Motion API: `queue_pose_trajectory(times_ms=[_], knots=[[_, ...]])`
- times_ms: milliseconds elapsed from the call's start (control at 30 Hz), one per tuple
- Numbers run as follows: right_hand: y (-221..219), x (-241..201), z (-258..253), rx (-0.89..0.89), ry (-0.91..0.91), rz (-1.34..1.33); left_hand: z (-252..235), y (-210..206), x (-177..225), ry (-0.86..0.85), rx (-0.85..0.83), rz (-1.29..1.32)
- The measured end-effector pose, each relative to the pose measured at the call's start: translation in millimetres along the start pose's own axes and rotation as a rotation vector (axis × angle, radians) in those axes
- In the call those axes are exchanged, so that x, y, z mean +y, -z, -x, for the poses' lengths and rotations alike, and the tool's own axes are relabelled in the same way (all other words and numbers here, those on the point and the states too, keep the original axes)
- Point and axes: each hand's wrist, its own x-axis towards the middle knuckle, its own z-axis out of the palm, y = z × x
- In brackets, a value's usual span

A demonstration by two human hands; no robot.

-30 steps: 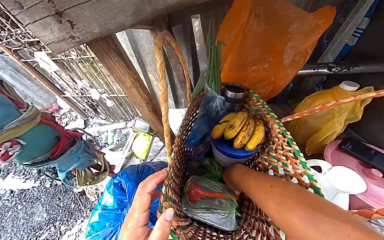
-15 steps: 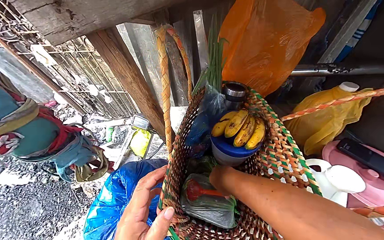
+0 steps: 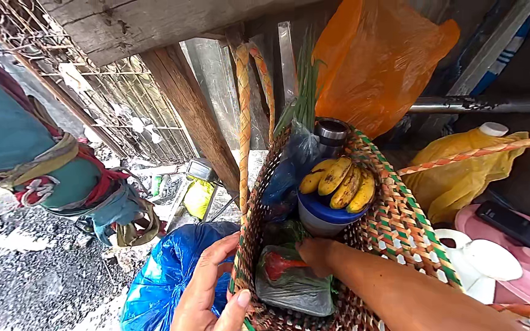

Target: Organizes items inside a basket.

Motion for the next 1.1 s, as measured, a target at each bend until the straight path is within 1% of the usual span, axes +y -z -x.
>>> queue_pose_trajectory(times_ms=[100, 200, 267, 400, 500, 733, 800, 933, 1100], knots=[[2, 2, -3, -0.033, 0.019, 0.025, 1, 0, -2, -0.002, 0.003, 0.014], [7, -1, -2, -0.037, -0.004, 0.033, 0, 1, -4, -0.015, 0.002, 0.024], [11, -4, -3, 0.011, 0.01, -0.009, 0, 1, -3, -0.008, 0.0, 0.035], [18, -11, -13, 0.152, 0.118, -0.165, -1, 1, -3, -0.004, -0.002, 0.034], [12, -11, -20, 0.138, 0.126, -0.242, -2, 3, -5, -0.016, -0.015, 0.01], [15, -5, -21, 0.096, 0.202, -0.218, -2, 3, -4, -0.011, -0.022, 0.027], [6, -8, -23, 0.134, 0.202, -0.191, -1, 2, -3, -0.007, -0.021, 0.025], [-6, -14, -18, 0.218, 0.292, -0.058, -1, -1, -5, -0.018, -0.005, 0.025], [-13, -14, -21, 0.25, 0.332, -0.013, 0, -2, -4, -0.012, 0.0, 0.018]])
